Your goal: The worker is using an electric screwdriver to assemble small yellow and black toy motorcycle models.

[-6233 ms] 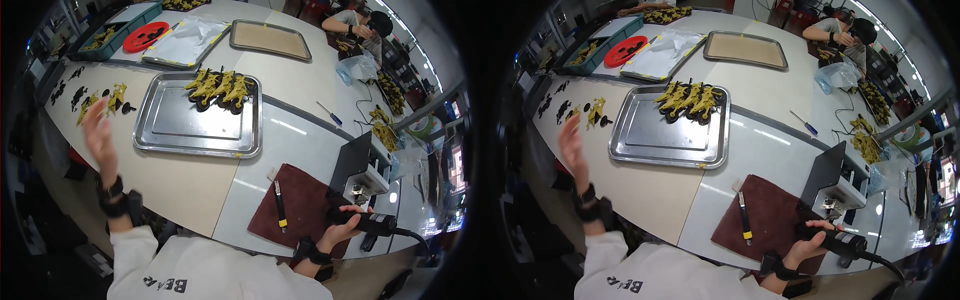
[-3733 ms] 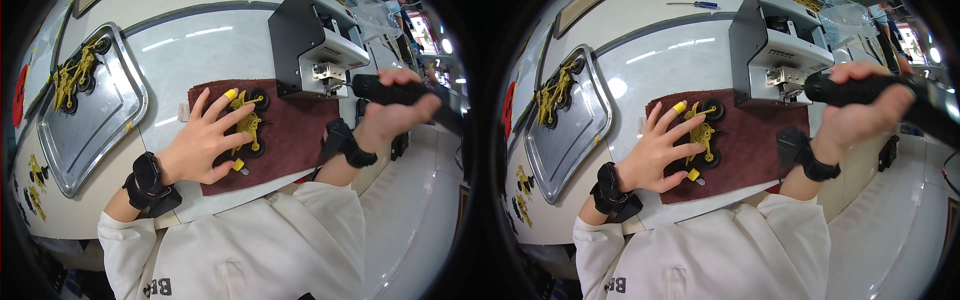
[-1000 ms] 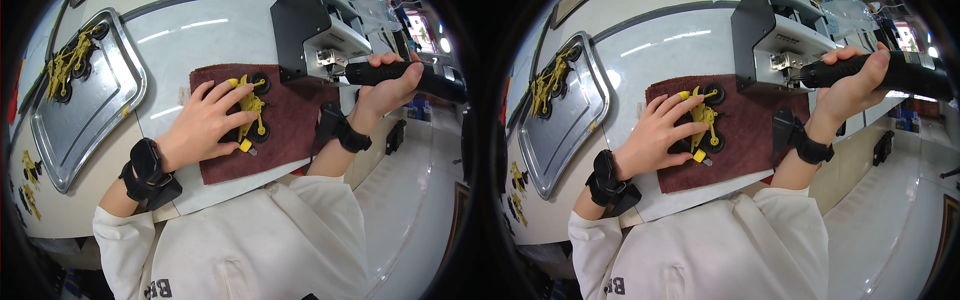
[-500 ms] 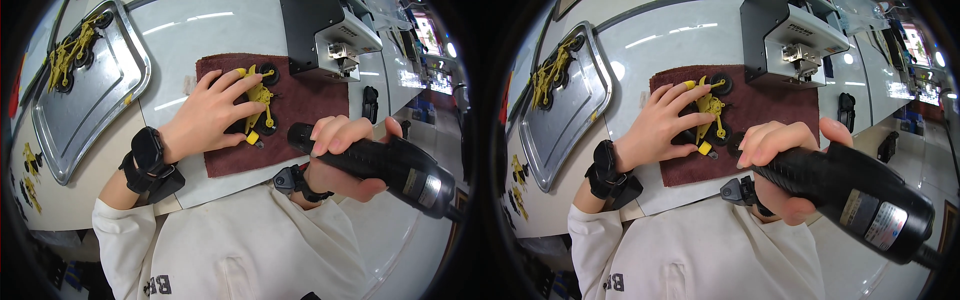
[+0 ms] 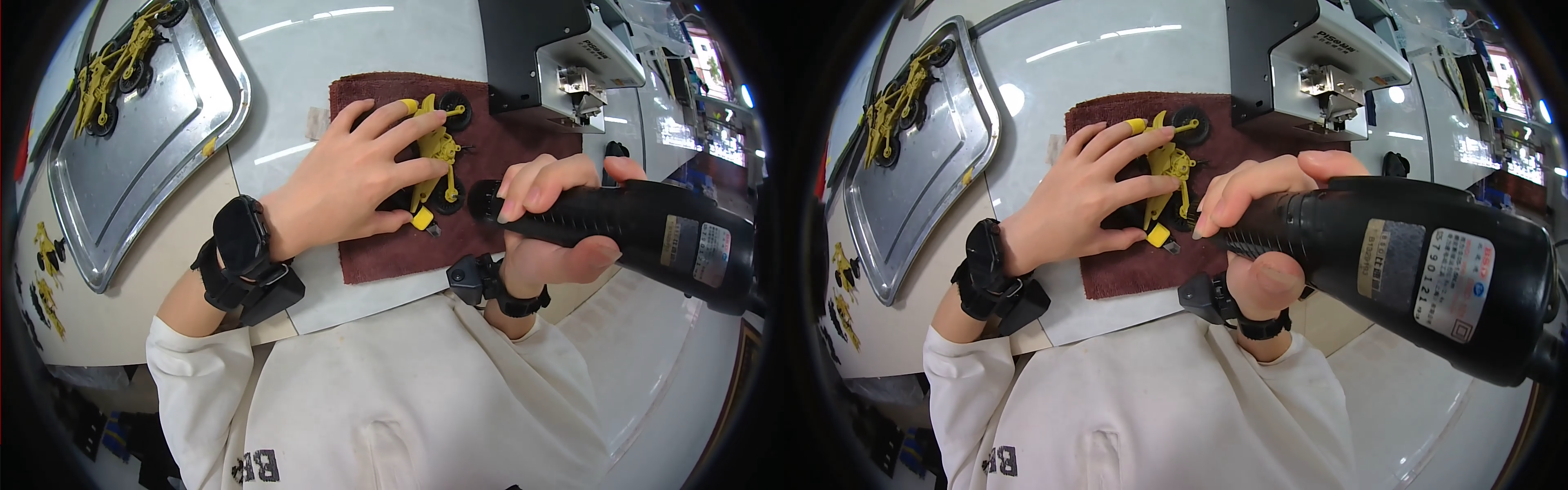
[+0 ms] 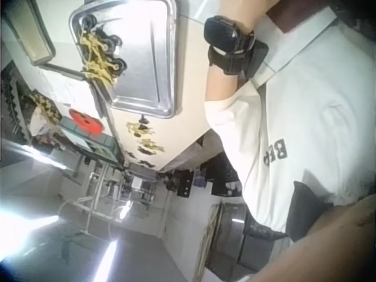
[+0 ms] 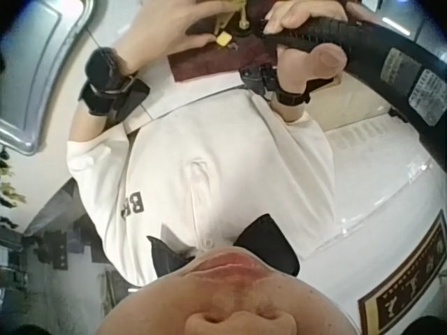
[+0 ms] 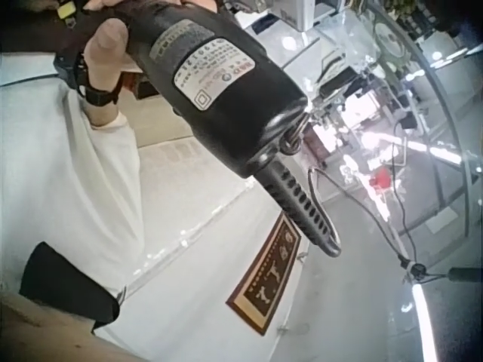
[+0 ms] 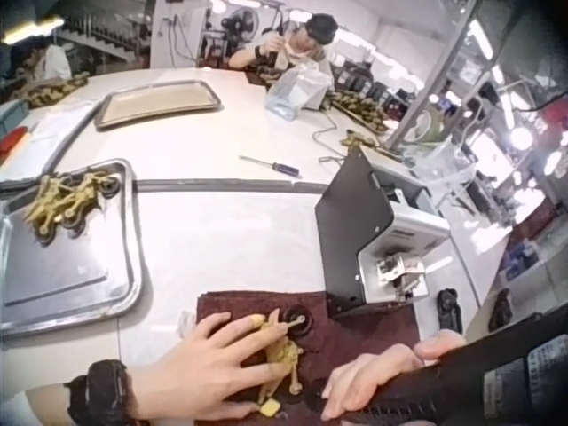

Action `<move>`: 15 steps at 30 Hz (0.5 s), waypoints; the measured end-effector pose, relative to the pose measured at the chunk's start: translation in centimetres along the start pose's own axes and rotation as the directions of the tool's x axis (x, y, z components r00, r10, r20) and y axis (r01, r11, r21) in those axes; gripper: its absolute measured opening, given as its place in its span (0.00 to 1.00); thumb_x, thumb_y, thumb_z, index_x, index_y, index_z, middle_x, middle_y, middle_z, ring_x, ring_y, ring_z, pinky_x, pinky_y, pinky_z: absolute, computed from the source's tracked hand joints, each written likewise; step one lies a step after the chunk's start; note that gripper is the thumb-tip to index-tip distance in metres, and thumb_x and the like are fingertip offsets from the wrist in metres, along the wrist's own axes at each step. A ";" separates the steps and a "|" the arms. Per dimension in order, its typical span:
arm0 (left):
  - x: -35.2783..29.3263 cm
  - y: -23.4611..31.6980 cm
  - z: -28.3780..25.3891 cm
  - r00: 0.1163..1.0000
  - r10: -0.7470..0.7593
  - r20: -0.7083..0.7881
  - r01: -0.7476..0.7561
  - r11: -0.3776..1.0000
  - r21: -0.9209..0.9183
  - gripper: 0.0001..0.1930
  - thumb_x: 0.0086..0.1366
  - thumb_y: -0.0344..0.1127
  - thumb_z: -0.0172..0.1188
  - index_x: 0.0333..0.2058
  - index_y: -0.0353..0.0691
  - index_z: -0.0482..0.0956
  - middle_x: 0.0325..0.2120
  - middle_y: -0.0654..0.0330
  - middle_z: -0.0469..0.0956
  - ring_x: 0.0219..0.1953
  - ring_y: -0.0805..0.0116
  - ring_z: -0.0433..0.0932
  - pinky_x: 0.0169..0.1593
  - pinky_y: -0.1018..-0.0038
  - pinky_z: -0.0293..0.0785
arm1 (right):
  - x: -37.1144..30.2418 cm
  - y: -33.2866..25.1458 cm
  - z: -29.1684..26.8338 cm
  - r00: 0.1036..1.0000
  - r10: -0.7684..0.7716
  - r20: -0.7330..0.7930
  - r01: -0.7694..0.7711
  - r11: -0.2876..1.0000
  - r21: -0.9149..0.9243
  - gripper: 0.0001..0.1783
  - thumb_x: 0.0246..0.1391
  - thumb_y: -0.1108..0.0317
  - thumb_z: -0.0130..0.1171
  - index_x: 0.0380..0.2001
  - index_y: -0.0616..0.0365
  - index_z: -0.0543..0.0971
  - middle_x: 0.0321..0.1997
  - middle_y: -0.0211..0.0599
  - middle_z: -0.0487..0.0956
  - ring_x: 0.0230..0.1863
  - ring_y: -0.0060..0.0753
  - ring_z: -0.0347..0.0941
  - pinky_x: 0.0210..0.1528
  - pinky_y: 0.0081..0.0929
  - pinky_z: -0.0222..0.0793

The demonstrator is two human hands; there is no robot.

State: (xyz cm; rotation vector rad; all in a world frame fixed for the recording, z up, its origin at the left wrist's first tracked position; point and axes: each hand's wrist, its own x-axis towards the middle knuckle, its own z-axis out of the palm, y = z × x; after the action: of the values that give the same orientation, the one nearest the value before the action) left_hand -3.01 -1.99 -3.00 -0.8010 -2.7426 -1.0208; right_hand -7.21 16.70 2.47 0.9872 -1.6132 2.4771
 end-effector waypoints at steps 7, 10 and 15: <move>0.3 -0.1 -0.1 1.000 0.007 0.020 -0.007 1.000 0.015 0.32 0.35 0.36 0.70 0.46 0.52 0.74 0.59 0.58 0.59 0.58 0.53 0.60 0.55 0.59 0.57 | 0.0 0.4 0.0 0.997 0.024 0.077 -0.025 1.000 0.012 0.36 0.47 0.55 0.65 0.50 0.57 0.56 0.27 0.43 0.73 0.22 0.34 0.70 0.24 0.27 0.69; 0.4 0.3 -0.5 0.999 -0.006 0.051 0.004 0.999 0.035 0.33 0.36 0.36 0.69 0.47 0.54 0.74 0.59 0.58 0.59 0.57 0.54 0.61 0.55 0.59 0.57 | -0.2 0.2 -0.1 0.997 0.024 0.071 -0.024 1.000 0.007 0.35 0.47 0.57 0.65 0.50 0.58 0.56 0.27 0.43 0.73 0.23 0.33 0.70 0.26 0.27 0.69; 0.0 0.0 -0.5 0.999 -0.024 0.048 0.021 0.998 0.062 0.33 0.38 0.37 0.69 0.48 0.55 0.73 0.59 0.58 0.59 0.57 0.54 0.61 0.56 0.58 0.56 | -0.1 -1.3 -0.9 0.996 -0.032 0.085 0.027 0.998 0.055 0.42 0.50 0.52 0.61 0.58 0.61 0.50 0.28 0.48 0.72 0.22 0.40 0.70 0.29 0.37 0.70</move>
State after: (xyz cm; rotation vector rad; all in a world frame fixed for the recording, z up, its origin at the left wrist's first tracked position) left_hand -3.03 -2.32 -2.59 -0.7985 -2.8153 -0.9279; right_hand -7.07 18.08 3.25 1.1309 -1.5499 2.5045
